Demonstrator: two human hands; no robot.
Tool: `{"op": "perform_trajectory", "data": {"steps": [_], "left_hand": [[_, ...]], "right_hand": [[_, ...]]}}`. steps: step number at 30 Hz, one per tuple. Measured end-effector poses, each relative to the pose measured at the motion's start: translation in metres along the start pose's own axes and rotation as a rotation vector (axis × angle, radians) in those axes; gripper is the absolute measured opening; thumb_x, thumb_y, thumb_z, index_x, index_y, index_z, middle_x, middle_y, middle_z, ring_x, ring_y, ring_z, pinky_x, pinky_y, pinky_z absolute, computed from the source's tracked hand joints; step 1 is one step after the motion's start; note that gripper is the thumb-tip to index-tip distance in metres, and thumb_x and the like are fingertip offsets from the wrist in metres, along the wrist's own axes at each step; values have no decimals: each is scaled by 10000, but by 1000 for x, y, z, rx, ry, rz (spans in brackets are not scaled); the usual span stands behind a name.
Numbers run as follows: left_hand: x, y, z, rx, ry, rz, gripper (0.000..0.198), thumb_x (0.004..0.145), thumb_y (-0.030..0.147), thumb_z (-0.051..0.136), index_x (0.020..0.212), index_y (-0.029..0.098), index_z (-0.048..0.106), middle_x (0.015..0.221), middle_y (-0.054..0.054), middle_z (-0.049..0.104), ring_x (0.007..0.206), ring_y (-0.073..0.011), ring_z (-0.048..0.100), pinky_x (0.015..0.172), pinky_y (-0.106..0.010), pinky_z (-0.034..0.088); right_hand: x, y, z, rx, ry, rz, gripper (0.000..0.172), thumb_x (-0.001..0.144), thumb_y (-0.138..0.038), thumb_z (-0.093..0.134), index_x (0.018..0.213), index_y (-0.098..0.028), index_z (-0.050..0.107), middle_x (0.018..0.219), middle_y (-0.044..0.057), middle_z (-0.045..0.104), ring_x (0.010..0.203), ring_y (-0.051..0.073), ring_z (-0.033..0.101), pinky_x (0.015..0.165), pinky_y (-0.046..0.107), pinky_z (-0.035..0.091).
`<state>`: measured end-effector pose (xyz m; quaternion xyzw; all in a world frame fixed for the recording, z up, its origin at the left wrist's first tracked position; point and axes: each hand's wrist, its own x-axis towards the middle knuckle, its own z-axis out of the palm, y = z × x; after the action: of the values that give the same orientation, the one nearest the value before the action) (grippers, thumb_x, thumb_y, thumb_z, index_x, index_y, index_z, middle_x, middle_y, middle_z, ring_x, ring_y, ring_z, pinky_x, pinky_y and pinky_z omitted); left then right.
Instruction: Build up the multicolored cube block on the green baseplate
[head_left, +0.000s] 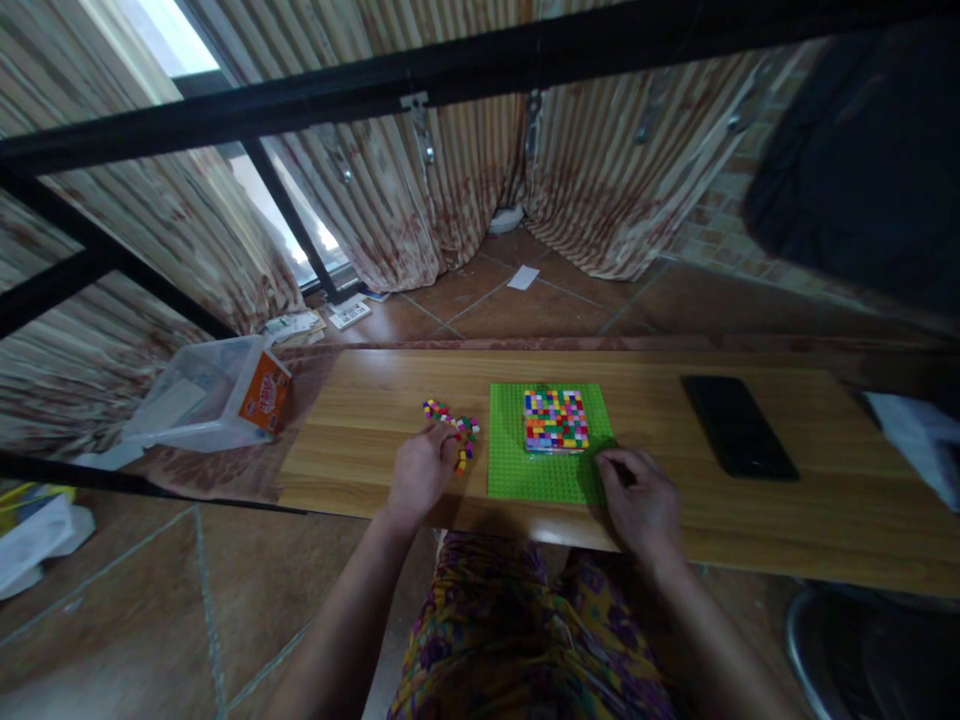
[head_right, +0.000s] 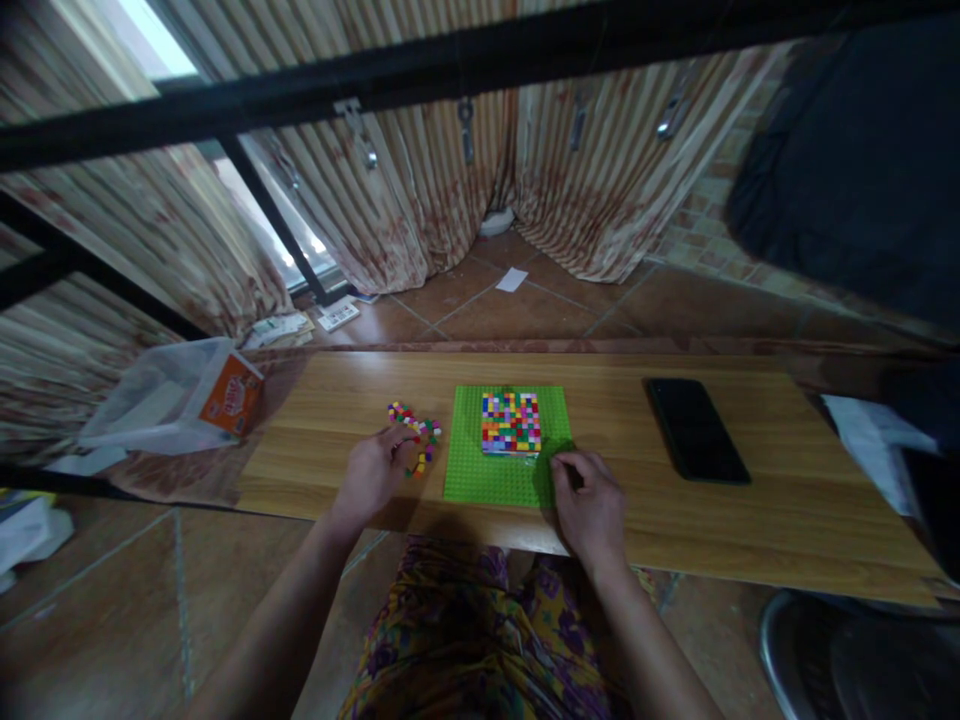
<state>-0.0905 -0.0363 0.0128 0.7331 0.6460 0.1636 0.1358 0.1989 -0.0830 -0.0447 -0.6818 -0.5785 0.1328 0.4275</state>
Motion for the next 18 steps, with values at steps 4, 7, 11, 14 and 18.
{"op": "perform_trajectory", "data": {"steps": [4,7,11,14,18], "left_hand": [[1,-3,1,25,-11,9,263,923,173,491,1004,253,729,984,-49,746,823,-172,694,747,-251,483],[1,-4,2,25,-4,-8,282,903,163,529,1103,257,703,1048,-62,748,862,-190,704,768,-265,493],[1,-3,0,57,5,-67,288,895,168,545,1149,221,670,960,-85,757,833,-215,710,739,-279,492],[0,-4,-1,42,4,-61,262,924,162,474,1076,207,683,877,-82,752,770,-203,702,685,-264,474],[-3,-5,-2,0,2,-66,252,907,136,461,1026,205,673,777,-53,730,701,-183,685,632,-242,440]], "right_hand": [[0,1,0,-1,4,-10,337,907,-489,514,825,-213,690,866,68,693,814,225,642,747,342,492],[0,1,0,-4,1,-11,330,904,-481,517,825,-210,689,865,69,694,818,226,646,751,342,492],[0,0,0,-8,3,-6,325,902,-474,517,827,-208,688,869,69,693,827,225,644,763,343,490],[0,0,0,1,1,-5,327,903,-479,516,825,-211,685,863,68,691,824,225,640,760,345,489],[0,1,0,8,1,3,331,902,-490,515,821,-217,684,866,65,688,824,225,638,757,346,488]]}}
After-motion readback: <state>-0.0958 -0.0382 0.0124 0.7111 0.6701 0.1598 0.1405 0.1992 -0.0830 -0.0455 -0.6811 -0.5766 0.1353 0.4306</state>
